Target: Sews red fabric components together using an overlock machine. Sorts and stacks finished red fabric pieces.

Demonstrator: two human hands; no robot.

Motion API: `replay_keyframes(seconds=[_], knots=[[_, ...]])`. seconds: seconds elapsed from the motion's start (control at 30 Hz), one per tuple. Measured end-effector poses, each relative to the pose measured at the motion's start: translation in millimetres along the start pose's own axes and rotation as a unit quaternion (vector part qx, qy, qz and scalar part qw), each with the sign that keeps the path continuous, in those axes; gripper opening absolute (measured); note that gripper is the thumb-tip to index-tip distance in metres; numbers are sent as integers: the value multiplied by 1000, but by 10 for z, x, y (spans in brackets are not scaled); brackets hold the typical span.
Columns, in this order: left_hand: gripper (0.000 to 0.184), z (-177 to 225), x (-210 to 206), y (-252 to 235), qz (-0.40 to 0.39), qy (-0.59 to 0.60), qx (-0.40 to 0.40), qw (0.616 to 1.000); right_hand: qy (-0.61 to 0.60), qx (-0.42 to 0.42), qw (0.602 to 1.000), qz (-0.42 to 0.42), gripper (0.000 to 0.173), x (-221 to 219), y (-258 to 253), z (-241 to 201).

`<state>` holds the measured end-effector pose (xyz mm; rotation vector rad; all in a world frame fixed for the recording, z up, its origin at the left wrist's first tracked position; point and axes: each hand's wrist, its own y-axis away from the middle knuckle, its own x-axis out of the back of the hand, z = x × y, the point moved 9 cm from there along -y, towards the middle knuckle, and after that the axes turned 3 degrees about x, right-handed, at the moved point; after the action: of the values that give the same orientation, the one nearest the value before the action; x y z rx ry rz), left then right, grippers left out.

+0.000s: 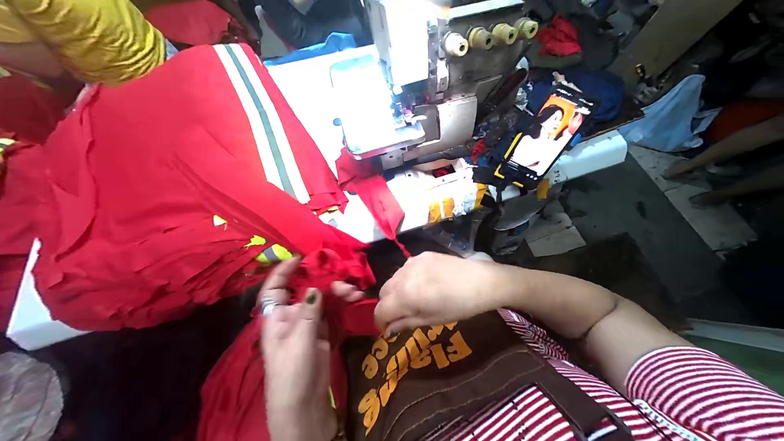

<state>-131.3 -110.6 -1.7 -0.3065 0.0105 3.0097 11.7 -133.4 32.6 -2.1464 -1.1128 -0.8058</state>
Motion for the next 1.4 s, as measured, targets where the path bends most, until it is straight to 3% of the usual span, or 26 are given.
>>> replay_keyframes(seconds=[0.1,0.17,0.3,0.43,0.6,0.67,0.8,0.9,1.03,1.13,1.2,1.3,1.4], knots=[[66,-438,-417,143,-105,5,111,988,32,-5,999,-7,15,65,-106,-44],[56,-530,-421,201,-115,82,151,978,12,-30,999,-9,17,163,-104,43],[26,-403,76,133,-10,103,136,985,-40,-100,994,1,21,367,66,556],[27,-258,433,125,85,112,110,984,16,-114,992,52,11,615,249,970],[33,-360,19,130,1,142,97,985,1,-153,976,155,15,601,113,717],[38,-474,-188,121,-31,186,101,977,-23,-173,979,101,21,348,-22,478],[37,-503,-264,58,22,224,106,969,1,-145,989,-10,22,-115,-142,132],[30,-430,15,-18,83,249,70,962,38,-117,992,-17,24,-86,-88,105],[28,-85,572,-24,125,221,-65,965,51,-129,990,-25,21,212,156,202],[31,163,603,26,142,123,-91,978,57,-88,994,-16,20,323,223,196],[39,201,278,33,70,58,-51,995,44,-53,997,-20,20,273,142,64],[62,-106,-277,91,-49,11,32,998,41,-27,998,-30,19,142,-49,-83],[61,-384,-468,227,-109,72,110,985,14,-37,999,-29,18,172,-127,-10]])
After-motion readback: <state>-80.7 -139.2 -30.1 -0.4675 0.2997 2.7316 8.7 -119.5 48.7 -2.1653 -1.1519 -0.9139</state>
